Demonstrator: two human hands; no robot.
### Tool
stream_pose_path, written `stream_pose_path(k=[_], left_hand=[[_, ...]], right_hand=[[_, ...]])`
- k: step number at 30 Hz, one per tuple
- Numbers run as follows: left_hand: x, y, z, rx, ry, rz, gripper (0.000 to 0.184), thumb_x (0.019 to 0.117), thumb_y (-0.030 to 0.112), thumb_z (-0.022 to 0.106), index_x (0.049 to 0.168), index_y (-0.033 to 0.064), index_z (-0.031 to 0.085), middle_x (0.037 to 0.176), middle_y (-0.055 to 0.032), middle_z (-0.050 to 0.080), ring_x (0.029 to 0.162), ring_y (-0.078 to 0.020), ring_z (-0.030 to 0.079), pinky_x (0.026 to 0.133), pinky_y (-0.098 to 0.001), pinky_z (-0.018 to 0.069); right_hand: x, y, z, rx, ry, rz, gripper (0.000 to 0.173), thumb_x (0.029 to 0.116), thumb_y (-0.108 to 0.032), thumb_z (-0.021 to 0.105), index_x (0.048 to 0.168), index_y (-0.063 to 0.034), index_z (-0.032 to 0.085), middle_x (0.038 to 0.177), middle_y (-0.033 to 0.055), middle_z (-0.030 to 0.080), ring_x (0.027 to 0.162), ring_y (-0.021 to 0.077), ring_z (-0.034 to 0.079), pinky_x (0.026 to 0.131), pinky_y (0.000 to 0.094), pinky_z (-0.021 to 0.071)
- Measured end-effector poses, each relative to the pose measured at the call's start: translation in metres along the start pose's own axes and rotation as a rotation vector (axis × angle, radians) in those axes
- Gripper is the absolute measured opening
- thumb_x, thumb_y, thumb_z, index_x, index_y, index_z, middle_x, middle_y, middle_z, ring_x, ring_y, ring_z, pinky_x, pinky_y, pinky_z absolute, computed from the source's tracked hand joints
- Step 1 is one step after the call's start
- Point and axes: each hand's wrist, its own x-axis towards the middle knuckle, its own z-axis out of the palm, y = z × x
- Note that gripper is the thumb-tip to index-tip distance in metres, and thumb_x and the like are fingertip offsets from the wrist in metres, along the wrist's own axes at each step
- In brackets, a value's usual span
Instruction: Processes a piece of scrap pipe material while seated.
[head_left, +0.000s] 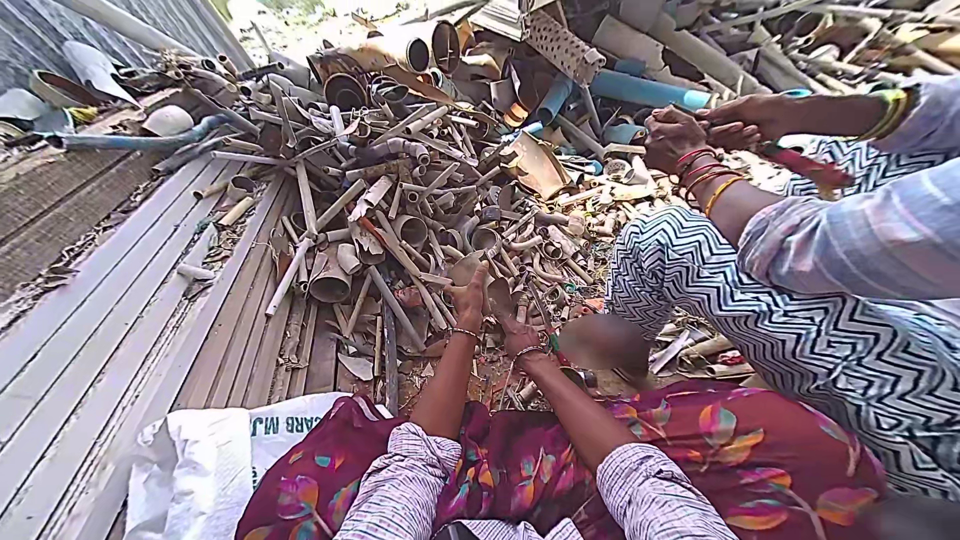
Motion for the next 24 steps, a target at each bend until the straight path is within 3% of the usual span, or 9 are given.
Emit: stream_pose_path(k=[4,6,8,11,13,16,20,24], left_hand=[[0.004,0.000,0.002,0.005,0.003,-0.011,0.103,0.0862,0.047,0.082,0.156,0.0009,0.022,0.140,-0.0314,0.050,0.121,-0.0404,0.056,0.100,-0.0540,0.0487],[0.003,-0.001,0.000,0.029,-0.005,-0.010,0.107,0.0845,0.050,0.082,0.157,0.0021,0.020,0.142,-0.0316,0.049,0.124,-0.0419,0.055,0.102,-0.0560,0.0474],[0.002,-0.002,-0.001,0.027,-0.013,-0.007,0.105,0.0863,0.048,0.081,0.157,0.0008,0.020,0.141,-0.0320,0.049,0.123,-0.0421,0.055,0.102,-0.0562,0.0475],[0.006,-0.001,0.002,0.008,0.001,-0.006,0.098,0.0896,0.043,0.079,0.155,-0.0016,0.023,0.141,-0.0322,0.049,0.123,-0.0408,0.055,0.102,-0.0538,0.0472],[0.009,-0.001,0.001,-0.004,0.006,-0.014,0.096,0.0899,0.043,0.079,0.154,-0.0014,0.024,0.139,-0.0315,0.049,0.121,-0.0395,0.055,0.101,-0.0527,0.0476],[0.006,-0.007,-0.004,0.051,0.003,-0.015,0.106,0.0838,0.049,0.083,0.156,0.0030,0.021,0.140,-0.0313,0.051,0.122,-0.0424,0.056,0.100,-0.0571,0.0481],[0.009,-0.007,-0.002,0.067,0.010,-0.014,0.109,0.0832,0.045,0.085,0.156,-0.0013,0.019,0.143,-0.0332,0.047,0.127,-0.0434,0.053,0.105,-0.0561,0.0455],[0.012,-0.008,-0.006,0.072,0.006,-0.028,0.110,0.0816,0.046,0.086,0.156,-0.0009,0.019,0.140,-0.0336,0.049,0.124,-0.0439,0.055,0.102,-0.0566,0.0477]], right_hand=[[-0.006,-0.009,-0.010,-0.012,0.025,0.016,0.072,0.1037,0.000,0.041,0.166,-0.0256,0.017,0.138,0.0298,0.058,0.123,0.0474,0.060,0.102,0.0586,0.0456],[-0.001,-0.004,-0.021,-0.032,0.096,0.063,0.073,0.1041,0.000,0.041,0.166,-0.0309,0.017,0.140,0.0305,0.055,0.118,0.0481,0.062,0.099,0.0589,0.0473],[0.000,-0.002,-0.014,-0.083,0.021,0.058,0.077,0.1037,0.001,0.042,0.166,-0.0356,0.014,0.140,0.0316,0.054,0.120,0.0500,0.060,0.099,0.0612,0.0459],[-0.008,-0.010,-0.002,-0.057,-0.103,-0.019,0.074,0.1033,0.000,0.044,0.166,-0.0274,0.016,0.137,0.0285,0.060,0.125,0.0480,0.059,0.103,0.0613,0.0448],[-0.008,-0.014,-0.010,-0.026,-0.022,-0.018,0.074,0.1028,0.001,0.043,0.167,-0.0244,0.016,0.135,0.0287,0.061,0.123,0.0473,0.060,0.103,0.0597,0.0452],[0.000,-0.001,-0.018,-0.086,0.043,0.060,0.081,0.1024,0.001,0.044,0.166,-0.0352,0.010,0.137,0.0302,0.057,0.122,0.0480,0.060,0.100,0.0597,0.0464],[-0.007,-0.008,0.001,-0.094,-0.133,0.012,0.079,0.1019,0.001,0.047,0.167,-0.0296,0.013,0.138,0.0284,0.060,0.126,0.0487,0.058,0.103,0.0620,0.0448],[0.000,-0.007,-0.013,-0.085,0.038,0.071,0.078,0.1011,0.000,0.045,0.167,-0.0284,0.013,0.139,0.0269,0.059,0.123,0.0457,0.061,0.101,0.0585,0.0465]])
